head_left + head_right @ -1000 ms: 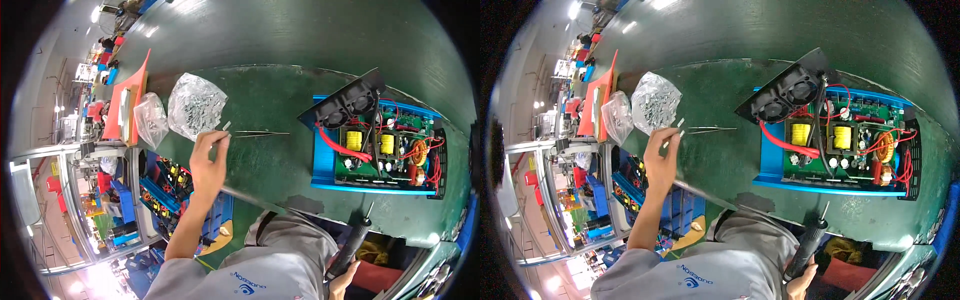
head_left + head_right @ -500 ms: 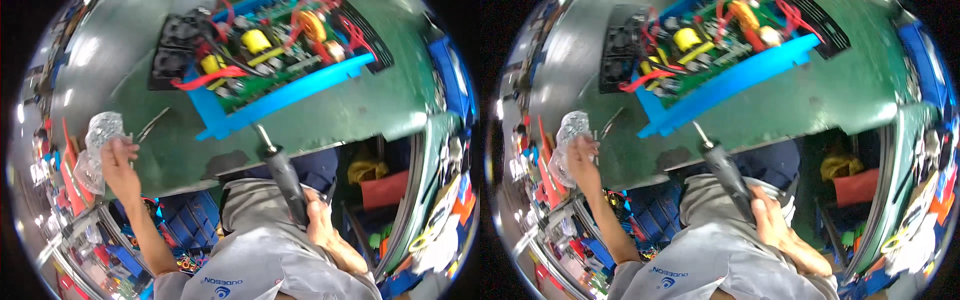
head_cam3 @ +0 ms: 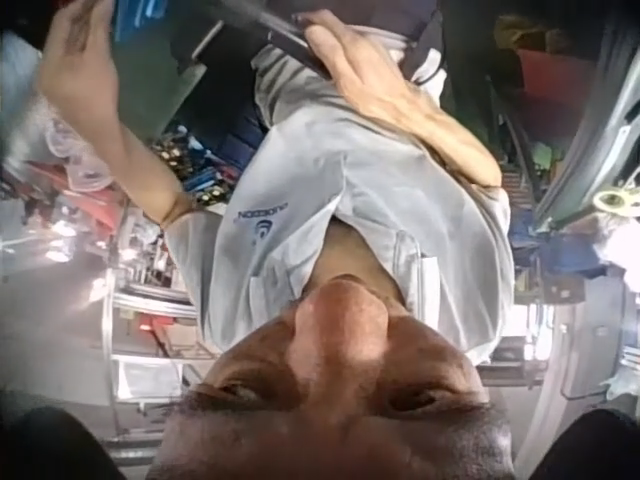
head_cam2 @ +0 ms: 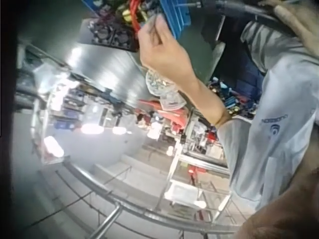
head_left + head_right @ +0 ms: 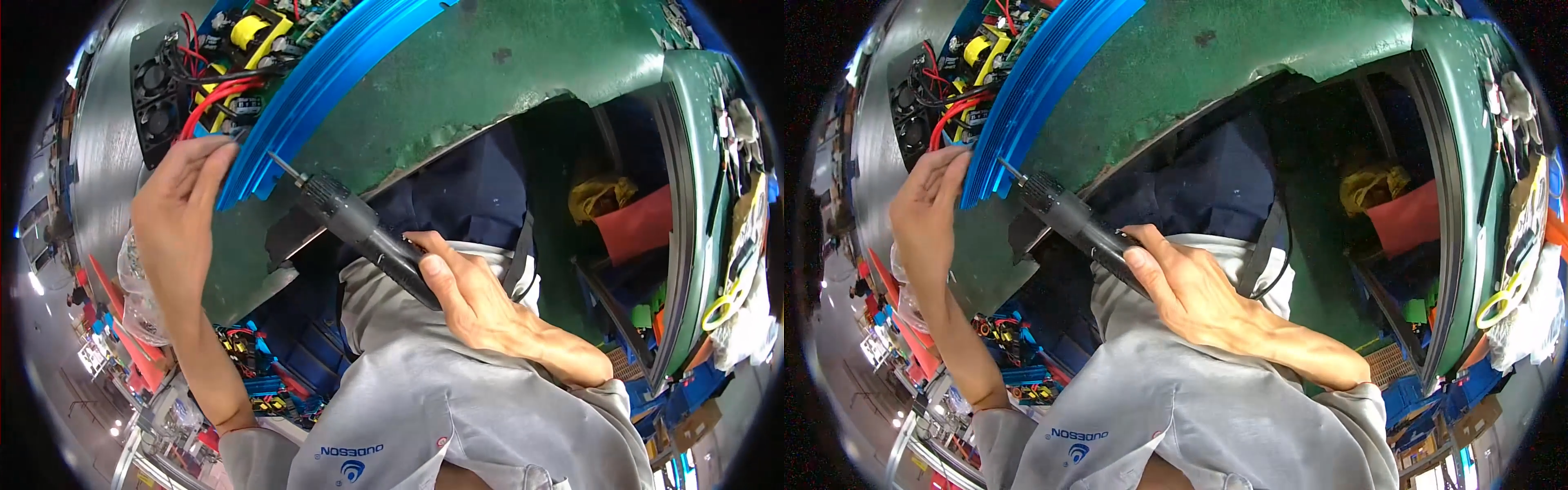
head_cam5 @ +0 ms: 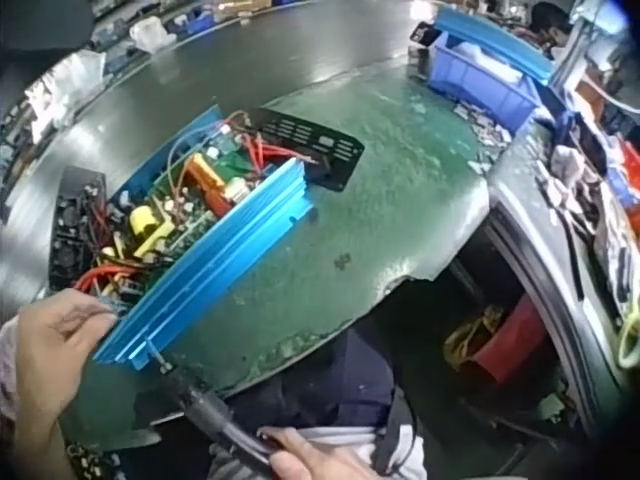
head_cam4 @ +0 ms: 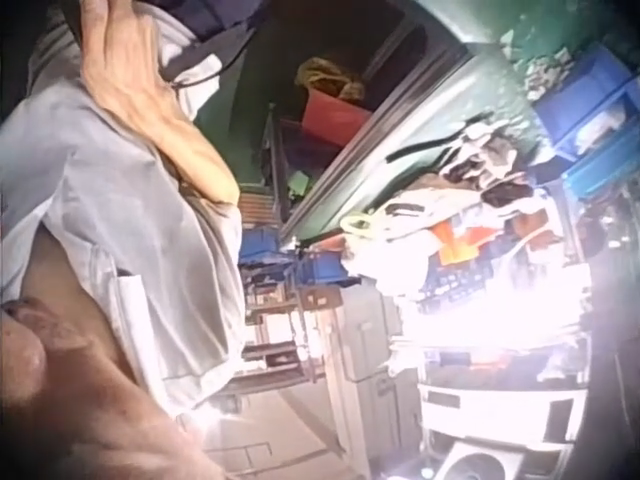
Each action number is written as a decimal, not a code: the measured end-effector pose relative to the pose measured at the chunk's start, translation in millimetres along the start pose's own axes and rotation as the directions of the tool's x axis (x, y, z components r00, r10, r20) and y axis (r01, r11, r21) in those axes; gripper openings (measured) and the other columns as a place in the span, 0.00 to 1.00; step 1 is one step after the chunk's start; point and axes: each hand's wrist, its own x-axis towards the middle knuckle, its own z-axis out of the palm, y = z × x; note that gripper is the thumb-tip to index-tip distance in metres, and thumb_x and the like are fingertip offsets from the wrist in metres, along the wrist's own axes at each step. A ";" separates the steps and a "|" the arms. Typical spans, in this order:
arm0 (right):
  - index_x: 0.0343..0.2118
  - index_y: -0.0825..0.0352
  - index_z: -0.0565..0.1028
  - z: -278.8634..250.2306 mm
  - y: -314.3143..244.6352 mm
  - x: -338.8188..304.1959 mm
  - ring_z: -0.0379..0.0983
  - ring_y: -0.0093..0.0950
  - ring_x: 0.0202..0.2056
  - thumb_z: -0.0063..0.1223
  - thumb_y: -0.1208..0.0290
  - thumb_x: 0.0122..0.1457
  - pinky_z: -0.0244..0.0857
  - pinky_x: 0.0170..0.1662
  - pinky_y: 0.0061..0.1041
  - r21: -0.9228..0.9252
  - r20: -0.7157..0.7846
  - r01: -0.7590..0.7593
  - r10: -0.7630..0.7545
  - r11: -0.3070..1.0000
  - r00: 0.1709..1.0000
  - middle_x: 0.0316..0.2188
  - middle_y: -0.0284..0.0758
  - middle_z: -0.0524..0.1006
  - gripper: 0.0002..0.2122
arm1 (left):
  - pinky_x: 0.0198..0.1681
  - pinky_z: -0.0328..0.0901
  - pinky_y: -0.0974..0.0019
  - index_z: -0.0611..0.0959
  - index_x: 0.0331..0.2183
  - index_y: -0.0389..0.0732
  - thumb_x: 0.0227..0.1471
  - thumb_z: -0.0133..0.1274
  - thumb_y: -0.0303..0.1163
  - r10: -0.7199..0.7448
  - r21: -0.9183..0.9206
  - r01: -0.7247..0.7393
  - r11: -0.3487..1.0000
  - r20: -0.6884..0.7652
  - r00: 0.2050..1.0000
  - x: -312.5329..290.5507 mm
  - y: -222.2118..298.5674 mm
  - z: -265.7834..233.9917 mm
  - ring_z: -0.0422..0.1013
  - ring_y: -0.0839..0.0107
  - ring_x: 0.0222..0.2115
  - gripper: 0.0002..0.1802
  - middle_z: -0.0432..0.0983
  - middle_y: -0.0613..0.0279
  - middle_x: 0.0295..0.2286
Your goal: Assembling power inverters by installing circuit boards and cooling fans into blue metal casings using an electric screwdriver.
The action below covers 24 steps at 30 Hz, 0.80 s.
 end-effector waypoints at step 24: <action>0.56 0.78 0.69 -4.2 12.1 9.9 0.71 0.28 0.23 0.27 0.28 0.63 0.63 0.26 0.24 0.603 0.422 -0.469 0.241 0.645 0.874 0.23 0.40 0.76 0.47 | 0.38 0.69 0.61 0.82 0.45 0.34 0.55 0.52 0.17 0.133 -0.011 -0.135 0.991 0.259 0.957 0.2 15.4 -26.4 0.75 0.55 0.34 0.15 0.76 0.50 0.40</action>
